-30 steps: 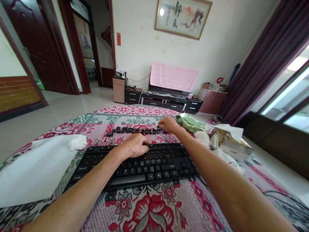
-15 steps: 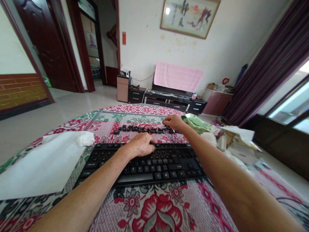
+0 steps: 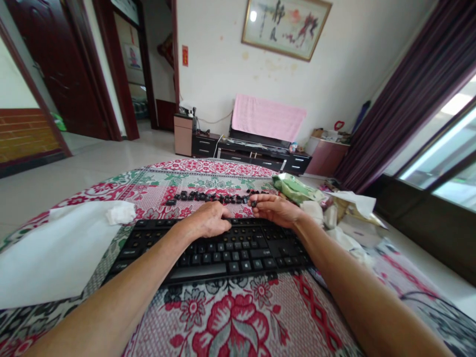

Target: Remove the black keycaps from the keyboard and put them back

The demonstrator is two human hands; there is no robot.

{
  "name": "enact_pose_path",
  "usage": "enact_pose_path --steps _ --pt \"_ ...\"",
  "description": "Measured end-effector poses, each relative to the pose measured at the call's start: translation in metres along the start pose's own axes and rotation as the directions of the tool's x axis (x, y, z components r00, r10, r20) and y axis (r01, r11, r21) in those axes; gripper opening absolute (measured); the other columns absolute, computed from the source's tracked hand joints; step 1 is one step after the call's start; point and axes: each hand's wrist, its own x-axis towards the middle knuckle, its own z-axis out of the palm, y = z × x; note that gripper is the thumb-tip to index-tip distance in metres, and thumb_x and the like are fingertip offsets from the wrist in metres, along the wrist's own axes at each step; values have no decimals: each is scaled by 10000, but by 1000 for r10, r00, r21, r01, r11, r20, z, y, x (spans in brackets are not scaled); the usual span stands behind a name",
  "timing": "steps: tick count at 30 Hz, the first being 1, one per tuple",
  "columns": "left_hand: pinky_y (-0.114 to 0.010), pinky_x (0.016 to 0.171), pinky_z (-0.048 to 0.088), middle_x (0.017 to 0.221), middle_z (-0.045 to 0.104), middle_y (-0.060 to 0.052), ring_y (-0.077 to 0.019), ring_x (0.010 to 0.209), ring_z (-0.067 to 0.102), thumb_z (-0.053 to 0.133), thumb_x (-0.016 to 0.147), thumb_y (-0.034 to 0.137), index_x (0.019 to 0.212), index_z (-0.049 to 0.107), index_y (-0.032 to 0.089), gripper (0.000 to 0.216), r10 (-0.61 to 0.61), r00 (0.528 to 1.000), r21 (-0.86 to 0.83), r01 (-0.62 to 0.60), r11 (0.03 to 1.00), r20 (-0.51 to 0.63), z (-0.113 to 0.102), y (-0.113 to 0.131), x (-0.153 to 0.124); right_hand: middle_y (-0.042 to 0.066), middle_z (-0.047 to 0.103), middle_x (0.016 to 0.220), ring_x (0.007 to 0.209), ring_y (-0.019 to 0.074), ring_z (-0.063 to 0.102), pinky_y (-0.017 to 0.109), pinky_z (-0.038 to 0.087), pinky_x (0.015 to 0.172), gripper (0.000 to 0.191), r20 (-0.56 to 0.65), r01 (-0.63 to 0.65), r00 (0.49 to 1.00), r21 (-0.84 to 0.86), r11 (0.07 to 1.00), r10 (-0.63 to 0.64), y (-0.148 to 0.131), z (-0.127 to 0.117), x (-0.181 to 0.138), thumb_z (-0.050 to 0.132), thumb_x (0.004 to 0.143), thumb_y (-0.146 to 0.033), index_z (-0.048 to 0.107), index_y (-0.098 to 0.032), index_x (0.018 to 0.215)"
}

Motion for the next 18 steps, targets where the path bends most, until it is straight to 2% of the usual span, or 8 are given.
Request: enact_pose_path --steps 7,12,15,18 --pt "-194 472 263 605 566 19 -87 531 440 407 630 302 778 614 200 275 -11 999 -39 13 999 37 3 -3 2 -11 557 737 687 77 531 280 405 734 218 1 -16 1000 -82 996 16 -2 1 -5 545 652 -154 524 -177 868" --pt "-189 500 281 651 581 21 -89 569 460 411 635 298 795 611 204 273 -11 999 -70 15 997 46 3 -3 3 -6 560 765 700 83 533 292 400 747 217 -51 -8 999 -228 974 -4 -6 3 -8 543 650 -182 524 -182 866" --pt "-190 512 289 648 582 17 -94 583 467 413 636 301 774 612 203 262 -17 998 -72 21 997 55 2 -2 2 3 569 795 702 92 528 278 410 711 202 -51 16 998 -421 907 -42 -10 7 -9 533 650 -206 542 -184 850" --pt "-192 519 296 639 582 12 -99 589 473 415 633 307 733 612 202 245 -19 998 -65 22 998 53 2 -2 2 8 581 821 719 102 519 264 402 698 206 -17 73 994 -650 756 -111 -14 12 -10 519 652 -227 566 -185 848"
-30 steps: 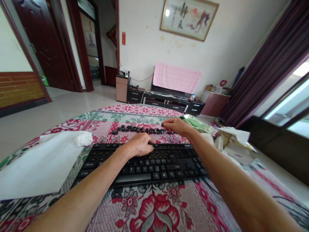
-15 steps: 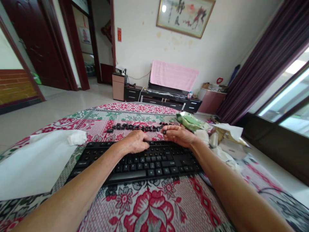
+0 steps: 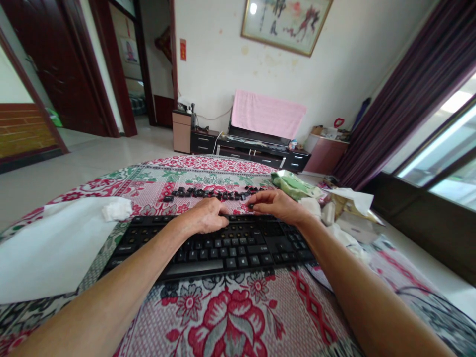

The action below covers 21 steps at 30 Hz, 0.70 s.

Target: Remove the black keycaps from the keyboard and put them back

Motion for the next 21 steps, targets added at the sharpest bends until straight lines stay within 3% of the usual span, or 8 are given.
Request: enact_pose_path --steps 4,10,13,17,21 --pt "-191 521 300 663 590 19 -99 589 477 412 633 311 765 606 227 249 6 1000 -10 -7 1000 0 0 -1 0 1 598 804 734 110 517 249 388 702 204 40 60 998 -315 947 -50 -4 3 0 484 663 -207 590 -186 836" --pt "-189 504 296 662 586 23 -100 588 473 405 639 321 789 601 238 260 4 1000 -14 -4 1000 10 0 -2 0 10 593 789 719 106 510 235 380 672 212 57 143 989 -545 826 -134 -7 6 -1 459 648 -152 600 -180 803" --pt "-192 506 297 672 587 19 -103 594 472 402 643 329 798 600 236 268 -7 1000 -11 7 1000 15 -1 0 -1 17 592 762 692 110 509 237 382 641 209 50 158 986 -572 805 -158 -7 6 -1 462 645 -156 603 -176 798" --pt "-195 509 300 670 587 10 -108 605 476 405 642 336 789 603 224 271 -17 1000 -10 18 1000 17 -1 0 -1 17 595 809 701 119 515 246 385 637 248 -2 131 988 -508 851 -153 -8 11 0 460 666 -193 586 -200 880" --pt "-196 514 302 692 594 9 -109 610 480 409 638 335 818 603 233 283 -21 1000 -6 21 1000 13 -1 -1 0 4 592 773 687 112 513 238 381 628 213 22 144 988 -493 858 -153 -12 21 2 446 680 -192 593 -206 833"
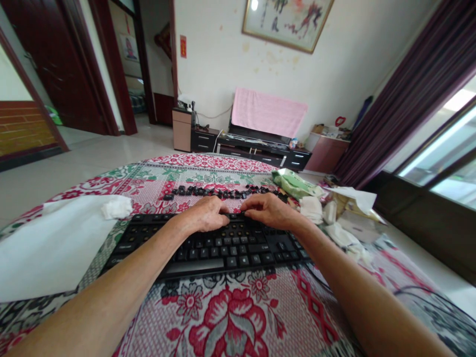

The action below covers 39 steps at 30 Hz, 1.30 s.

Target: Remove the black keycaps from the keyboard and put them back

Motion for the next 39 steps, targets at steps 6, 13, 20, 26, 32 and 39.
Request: enact_pose_path --steps 6,13,20,26,32,39 --pt "-200 495 293 670 593 4 -108 584 475 409 636 350 819 606 229 295 -2 1000 46 2 999 -7 0 1 1 6 582 742 675 112 500 233 365 613 177 -20 -10 1000 -83 996 8 -2 7 3 479 649 -191 600 -195 777" --pt "-198 492 293 659 588 6 -105 578 470 409 636 343 811 607 228 288 8 1000 44 -8 999 -16 -1 2 0 -10 572 646 570 89 493 199 354 504 163 57 -78 995 -6 997 78 2 6 2 470 656 -214 582 -175 769" --pt "-198 495 294 663 589 5 -106 579 468 409 637 354 802 607 224 288 11 1000 37 -10 999 -6 -2 3 -1 -13 580 634 577 93 501 204 367 524 152 35 -93 995 21 995 92 0 6 2 478 646 -210 591 -180 743" --pt "-197 513 304 692 597 2 -107 594 474 412 636 354 806 607 222 290 12 1000 27 -12 1000 -3 -2 2 0 -2 602 674 619 107 522 217 385 561 147 22 -95 995 40 995 94 -1 9 5 506 625 -212 607 -186 728" --pt "-199 513 304 691 597 -3 -108 594 476 414 635 355 803 606 218 290 3 1000 32 -3 999 -2 -2 3 -1 -2 603 673 611 103 521 214 390 551 146 25 -111 994 101 989 109 3 11 6 520 612 -223 607 -178 720" --pt "-203 494 292 657 588 -10 -110 584 472 416 634 338 780 612 203 279 -29 1000 53 29 998 -3 -3 7 -2 -5 582 603 522 88 479 205 350 466 142 124 -213 974 209 954 191 6 8 12 547 579 -217 622 -164 687"
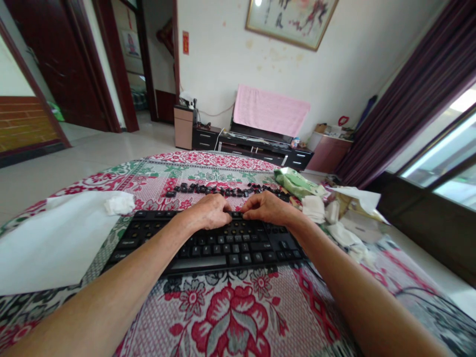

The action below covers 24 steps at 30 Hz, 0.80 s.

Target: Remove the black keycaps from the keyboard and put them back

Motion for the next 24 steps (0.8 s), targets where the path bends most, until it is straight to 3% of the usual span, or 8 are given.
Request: enact_pose_path --steps 7,16,24 --pt "-199 503 299 707 603 1 -111 605 486 422 633 340 837 601 231 293 6 1000 0 -6 1000 -11 3 -3 3 -18 612 725 638 108 514 216 378 561 201 87 67 994 1 998 -67 2 -7 -2 519 620 -232 631 -216 786" --pt "-197 502 299 672 594 6 -108 587 488 406 637 334 793 602 227 272 44 999 24 -43 999 -28 6 -6 3 -13 570 617 559 83 490 187 365 496 140 -53 43 998 -58 997 -46 6 6 0 509 624 -237 597 -156 696" --pt "-188 616 336 782 606 2 -116 703 512 404 649 302 815 591 211 266 82 997 35 -81 996 -18 2 0 -2 11 597 750 701 102 506 217 365 655 201 -172 220 951 -212 952 -258 1 12 -16 419 700 -186 600 -172 787"
